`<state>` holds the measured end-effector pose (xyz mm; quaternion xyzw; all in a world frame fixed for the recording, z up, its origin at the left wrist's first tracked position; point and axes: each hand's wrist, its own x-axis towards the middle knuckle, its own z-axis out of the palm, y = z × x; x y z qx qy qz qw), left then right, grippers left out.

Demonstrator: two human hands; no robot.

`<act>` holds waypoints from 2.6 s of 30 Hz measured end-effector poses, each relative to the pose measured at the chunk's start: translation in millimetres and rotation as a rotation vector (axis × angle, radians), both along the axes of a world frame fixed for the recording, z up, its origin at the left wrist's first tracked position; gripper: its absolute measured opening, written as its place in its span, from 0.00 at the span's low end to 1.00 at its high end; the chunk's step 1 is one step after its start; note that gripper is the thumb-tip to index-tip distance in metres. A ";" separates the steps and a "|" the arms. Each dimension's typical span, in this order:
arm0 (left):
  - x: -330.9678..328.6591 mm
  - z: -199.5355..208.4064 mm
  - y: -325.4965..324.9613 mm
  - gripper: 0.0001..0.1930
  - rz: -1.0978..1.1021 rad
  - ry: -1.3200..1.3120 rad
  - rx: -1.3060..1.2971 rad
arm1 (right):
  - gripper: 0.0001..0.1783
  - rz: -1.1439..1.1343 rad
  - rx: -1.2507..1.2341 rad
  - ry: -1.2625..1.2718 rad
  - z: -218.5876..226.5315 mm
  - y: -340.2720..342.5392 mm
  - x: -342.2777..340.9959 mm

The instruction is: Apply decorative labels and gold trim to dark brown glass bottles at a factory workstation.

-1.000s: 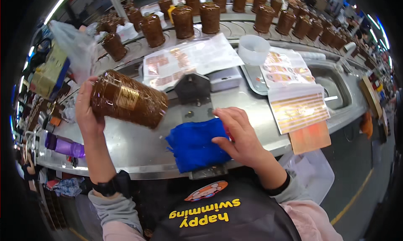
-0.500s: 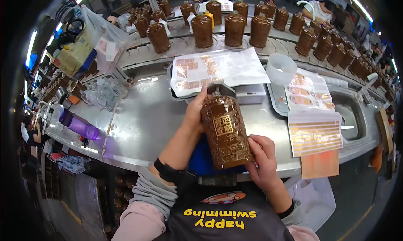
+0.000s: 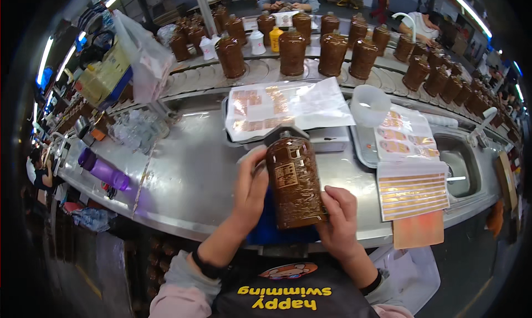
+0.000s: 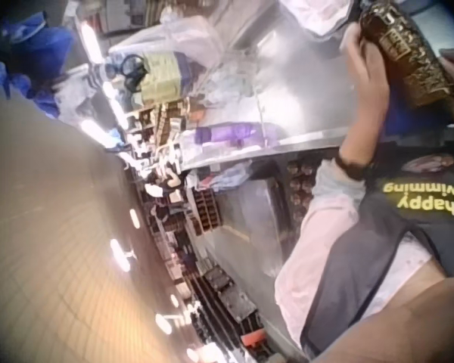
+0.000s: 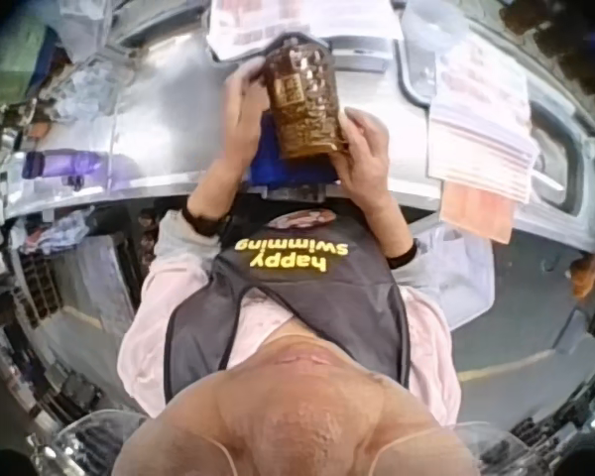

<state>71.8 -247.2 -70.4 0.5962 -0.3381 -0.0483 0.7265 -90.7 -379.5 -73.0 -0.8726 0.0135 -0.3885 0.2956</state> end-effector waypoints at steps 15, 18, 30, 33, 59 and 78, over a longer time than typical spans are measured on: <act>-48.8 20.3 47.5 0.32 0.165 -0.969 0.582 | 0.34 0.086 0.015 0.037 -4.8 13.0 -15.4; -42.7 -4.0 52.2 0.30 0.184 -0.778 0.435 | 0.25 0.023 0.068 0.002 -9.1 -12.2 -42.3; -39.5 -31.9 47.8 0.39 0.099 -0.428 0.436 | 0.27 -0.337 -0.278 0.754 15.7 -244.2 -108.7; -42.5 -30.2 52.7 0.40 0.090 -0.384 0.425 | 0.36 -0.351 -0.342 0.820 18.8 -246.4 -76.8; -51.1 -5.1 49.3 0.42 0.245 -0.771 0.542 | 0.05 -0.239 0.033 0.494 40.5 -218.5 -53.3; -57.7 22.4 65.8 0.41 -0.110 -0.233 0.270 | 0.06 0.144 -0.123 0.300 98.9 -0.6 -12.6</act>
